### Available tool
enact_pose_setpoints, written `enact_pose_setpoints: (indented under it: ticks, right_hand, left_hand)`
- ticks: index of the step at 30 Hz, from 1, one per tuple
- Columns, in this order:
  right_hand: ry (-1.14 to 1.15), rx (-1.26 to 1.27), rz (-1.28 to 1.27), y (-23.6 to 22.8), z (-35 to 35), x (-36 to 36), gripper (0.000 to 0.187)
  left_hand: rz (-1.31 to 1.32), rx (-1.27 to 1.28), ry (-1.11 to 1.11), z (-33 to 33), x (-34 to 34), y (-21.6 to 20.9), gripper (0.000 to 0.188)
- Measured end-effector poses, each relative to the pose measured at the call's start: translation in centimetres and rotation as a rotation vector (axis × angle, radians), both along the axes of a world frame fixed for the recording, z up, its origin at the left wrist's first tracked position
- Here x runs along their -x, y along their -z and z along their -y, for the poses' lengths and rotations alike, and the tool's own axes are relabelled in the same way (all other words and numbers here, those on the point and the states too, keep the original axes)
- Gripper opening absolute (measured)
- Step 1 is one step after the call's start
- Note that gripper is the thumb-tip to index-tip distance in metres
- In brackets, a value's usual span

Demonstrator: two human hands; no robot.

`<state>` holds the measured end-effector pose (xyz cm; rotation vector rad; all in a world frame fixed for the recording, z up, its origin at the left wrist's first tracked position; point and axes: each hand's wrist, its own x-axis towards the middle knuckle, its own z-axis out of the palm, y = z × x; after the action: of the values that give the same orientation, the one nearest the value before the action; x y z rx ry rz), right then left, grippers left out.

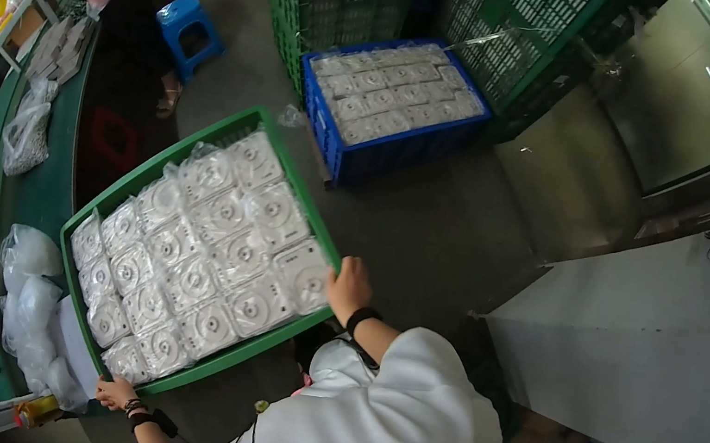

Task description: The person moves a green crate onto a table, removes plastic bags from it, and then takes out plastic-wrapped white components to unwrap and place on the table.

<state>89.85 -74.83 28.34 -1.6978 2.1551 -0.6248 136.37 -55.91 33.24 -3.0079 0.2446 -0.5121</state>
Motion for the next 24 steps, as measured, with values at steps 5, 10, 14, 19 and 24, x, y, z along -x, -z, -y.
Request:
enact_pose_setpoints:
  ticks: [5,10,14,19,24]
  right_hand:
    - [-0.311,-0.161,0.212,1.1,1.0,3.8,0.034]
    - [-0.774,-0.441,0.352,0.7,4.6,8.6,0.036]
    - [-1.383,-0.524,0.185,-1.7,11.6,14.0,0.032]
    - [-1.306,-0.412,0.107,-0.1,19.7,23.8,0.025]
    - [-0.355,-0.787,0.825,12.8,28.1,35.4,0.015]
  left_hand:
    - [-0.197,0.185,0.553,6.4,20.9,-0.6,0.045]
    - [-0.341,0.272,0.852,10.9,33.6,0.4,0.041]
    - [-0.371,0.349,0.797,19.1,40.2,-1.0,0.04]
    - [-0.342,0.381,0.778,29.6,45.9,-1.6,0.047]
    - [-0.355,0.146,0.685,32.9,47.2,2.7,0.051]
